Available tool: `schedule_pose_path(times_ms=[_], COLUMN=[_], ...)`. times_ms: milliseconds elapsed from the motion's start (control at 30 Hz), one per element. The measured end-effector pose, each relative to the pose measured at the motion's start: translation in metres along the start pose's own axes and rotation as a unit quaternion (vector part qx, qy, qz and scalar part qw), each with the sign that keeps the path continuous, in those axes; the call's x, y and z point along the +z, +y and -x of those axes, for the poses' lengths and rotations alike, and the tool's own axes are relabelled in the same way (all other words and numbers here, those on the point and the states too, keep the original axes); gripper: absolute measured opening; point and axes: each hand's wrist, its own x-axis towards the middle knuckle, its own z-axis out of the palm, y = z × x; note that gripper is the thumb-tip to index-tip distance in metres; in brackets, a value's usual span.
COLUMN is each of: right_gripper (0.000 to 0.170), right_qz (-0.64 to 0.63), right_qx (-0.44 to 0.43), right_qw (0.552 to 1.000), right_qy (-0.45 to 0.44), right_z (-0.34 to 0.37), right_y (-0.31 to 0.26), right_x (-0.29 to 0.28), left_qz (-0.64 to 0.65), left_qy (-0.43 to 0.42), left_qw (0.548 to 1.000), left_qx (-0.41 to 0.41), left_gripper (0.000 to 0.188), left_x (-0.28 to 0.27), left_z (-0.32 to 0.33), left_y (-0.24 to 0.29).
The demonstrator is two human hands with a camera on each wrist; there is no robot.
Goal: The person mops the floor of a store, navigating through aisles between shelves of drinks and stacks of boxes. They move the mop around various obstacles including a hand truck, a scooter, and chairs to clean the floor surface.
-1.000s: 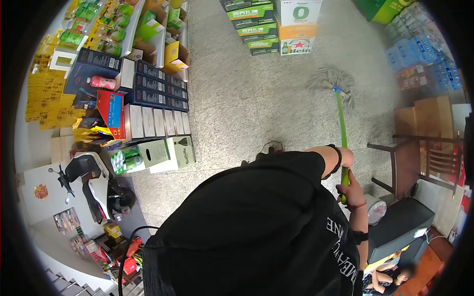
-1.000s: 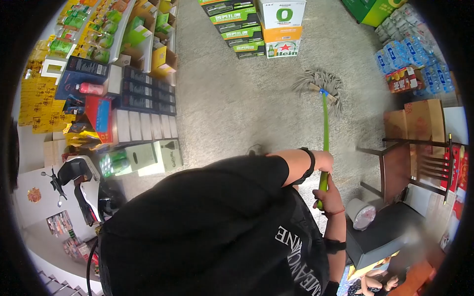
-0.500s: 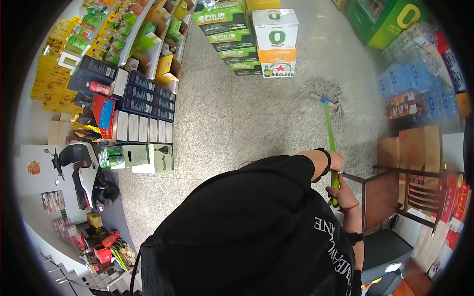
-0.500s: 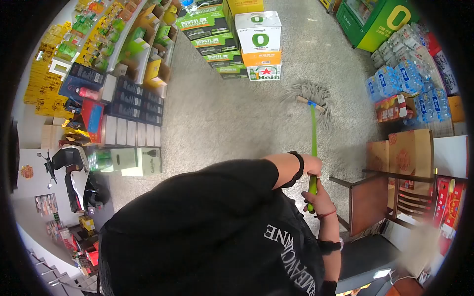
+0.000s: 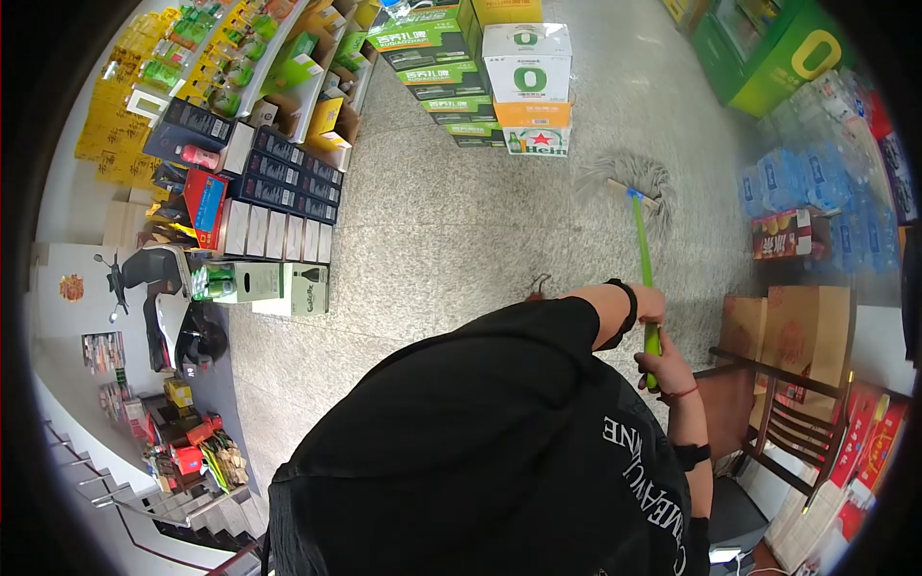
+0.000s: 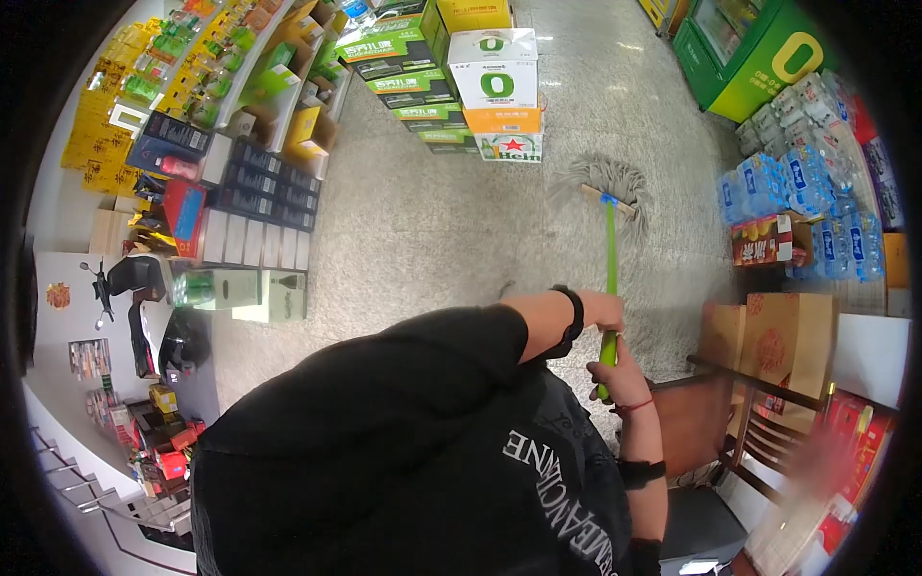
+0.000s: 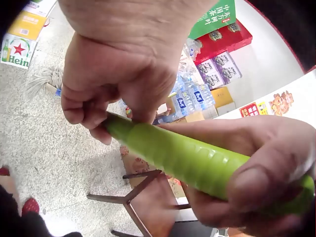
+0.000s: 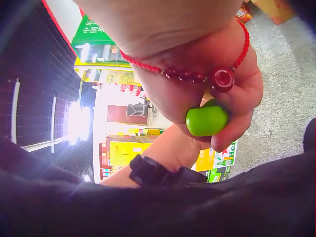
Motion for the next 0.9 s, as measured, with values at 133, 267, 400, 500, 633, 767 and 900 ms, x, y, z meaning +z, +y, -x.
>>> schedule_pose_path(times_ms=[133,267,400,500,633,767,900], right_gripper=[0.073,0.078,0.075,0.073,0.072,0.07,0.066], right_qz=[0.016,0.045,0.059,0.057,0.058,0.077,0.091], right_qx=[0.015,0.024,0.033,0.038,0.052,0.061,0.08], right_qw=[1.0,0.999,0.997,0.998,0.997,0.995,0.993], right_qy=[0.01,-0.008,0.026,0.009,-0.01,-0.015,-0.012], right_z=[-0.022,-0.059,-0.094,-0.124,-0.156,-0.188,-0.203], right_y=[-0.027,-0.055,-0.113,-0.157,-0.204,-0.222,-0.243], right_x=[-0.02,-0.051,-0.082,-0.104,-0.125,-0.141,-0.15], left_qz=[-0.016,-0.032,-0.062,0.019,-0.025,-0.027,-0.001], left_qy=[-0.005,-0.008,-0.009,0.004,0.003,-0.003,0.005], left_qw=[1.0,0.999,0.998,1.0,0.997,0.999,1.0], left_qx=[0.005,0.015,0.007,0.011,0.068,0.039,-0.002], left_gripper=[0.031,0.032,0.033,0.03,0.031,0.031,0.032], left_x=[-0.027,-0.055,-0.114,-0.164,-0.205,-0.235,-0.267], left_z=[-0.032,-0.083,-0.133,-0.146,-0.189,-0.214,-0.206], left_y=[-0.002,-0.008,-0.009,-0.01,-0.018,-0.022,-0.013])
